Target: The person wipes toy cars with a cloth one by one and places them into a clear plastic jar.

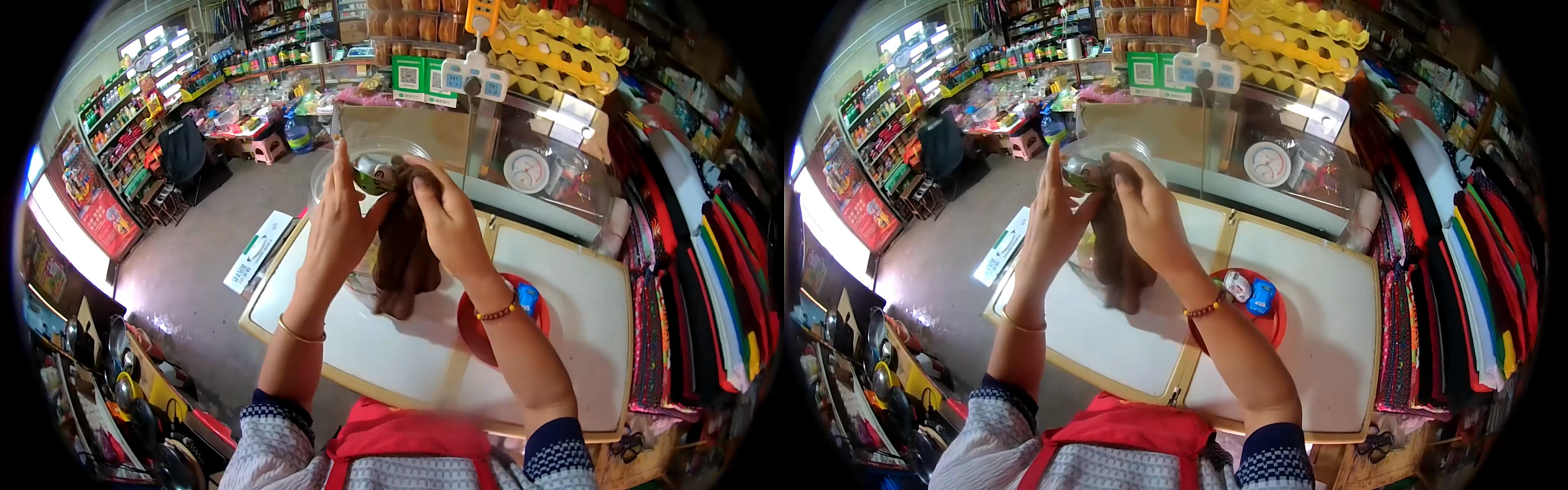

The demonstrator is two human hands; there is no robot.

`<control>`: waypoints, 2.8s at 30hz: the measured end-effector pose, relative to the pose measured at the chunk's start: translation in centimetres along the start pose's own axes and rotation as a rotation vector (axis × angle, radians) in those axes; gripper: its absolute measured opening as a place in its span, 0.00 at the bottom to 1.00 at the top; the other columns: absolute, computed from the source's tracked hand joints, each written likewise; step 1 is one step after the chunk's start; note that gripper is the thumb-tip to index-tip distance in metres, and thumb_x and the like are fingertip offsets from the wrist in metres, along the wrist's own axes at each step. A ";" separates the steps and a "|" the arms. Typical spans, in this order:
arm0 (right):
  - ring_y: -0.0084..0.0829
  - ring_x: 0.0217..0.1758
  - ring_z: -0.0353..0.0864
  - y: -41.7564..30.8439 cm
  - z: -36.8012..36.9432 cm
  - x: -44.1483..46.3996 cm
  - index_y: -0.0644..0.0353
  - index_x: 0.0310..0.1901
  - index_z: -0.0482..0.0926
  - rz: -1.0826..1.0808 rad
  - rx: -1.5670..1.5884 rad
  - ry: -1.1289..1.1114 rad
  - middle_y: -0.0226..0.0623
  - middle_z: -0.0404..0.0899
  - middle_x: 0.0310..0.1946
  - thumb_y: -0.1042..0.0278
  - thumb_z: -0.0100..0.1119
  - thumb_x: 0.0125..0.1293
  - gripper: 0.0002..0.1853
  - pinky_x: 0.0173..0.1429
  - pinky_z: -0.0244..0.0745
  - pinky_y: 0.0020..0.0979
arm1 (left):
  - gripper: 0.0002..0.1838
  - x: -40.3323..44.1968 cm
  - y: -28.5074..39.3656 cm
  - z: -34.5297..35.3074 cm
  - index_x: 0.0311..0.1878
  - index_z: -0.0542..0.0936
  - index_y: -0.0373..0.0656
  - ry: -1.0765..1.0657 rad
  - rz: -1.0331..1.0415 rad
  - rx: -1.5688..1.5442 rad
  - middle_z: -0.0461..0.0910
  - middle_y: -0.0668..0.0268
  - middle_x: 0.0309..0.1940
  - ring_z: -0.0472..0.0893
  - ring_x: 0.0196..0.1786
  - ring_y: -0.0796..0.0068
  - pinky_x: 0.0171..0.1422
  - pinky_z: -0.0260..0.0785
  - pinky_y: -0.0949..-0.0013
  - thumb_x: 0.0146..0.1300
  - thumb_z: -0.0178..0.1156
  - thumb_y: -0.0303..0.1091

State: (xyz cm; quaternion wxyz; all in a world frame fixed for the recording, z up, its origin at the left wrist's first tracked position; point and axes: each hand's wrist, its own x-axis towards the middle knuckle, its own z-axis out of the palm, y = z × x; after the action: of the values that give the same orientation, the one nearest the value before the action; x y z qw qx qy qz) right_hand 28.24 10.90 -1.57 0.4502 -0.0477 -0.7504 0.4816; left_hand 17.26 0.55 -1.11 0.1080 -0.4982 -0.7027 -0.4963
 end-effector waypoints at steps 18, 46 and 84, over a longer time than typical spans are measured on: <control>0.35 0.59 0.72 3.2 -11.6 -19.6 0.59 0.62 0.66 0.626 0.930 0.709 0.40 0.71 0.57 0.56 0.41 0.74 0.21 0.64 0.69 0.37 | 0.19 -5.7 4.0 6.4 0.47 0.78 0.36 -0.001 0.557 -0.048 0.76 0.54 0.51 0.78 0.51 0.55 0.55 0.70 0.61 0.49 0.61 0.17; 0.30 0.56 0.75 5.2 -9.3 -20.7 0.63 0.58 0.71 0.845 0.736 0.664 0.38 0.75 0.53 0.63 0.44 0.73 0.17 0.61 0.70 0.33 | 0.33 -12.4 -2.2 16.9 0.59 0.70 0.39 -0.400 0.103 -0.321 0.67 0.54 0.59 0.72 0.60 0.57 0.61 0.69 0.61 0.46 0.70 0.23; 0.56 0.66 0.63 -2.3 -3.8 -16.8 0.67 0.60 0.69 -0.323 -0.871 -0.073 0.47 0.66 0.60 0.74 0.58 0.54 0.28 0.64 0.68 0.47 | 0.31 -11.7 5.9 8.6 0.59 0.67 0.38 -0.233 -0.712 -1.415 0.75 0.64 0.47 0.74 0.50 0.76 0.58 0.66 0.73 0.73 0.33 0.58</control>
State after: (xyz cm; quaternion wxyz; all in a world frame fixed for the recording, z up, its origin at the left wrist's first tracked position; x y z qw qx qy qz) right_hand 41.73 3.83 -9.92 0.4305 -0.0980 -0.8960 0.0469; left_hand 30.62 0.59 -9.40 -0.4726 -0.2432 -0.3448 -0.7737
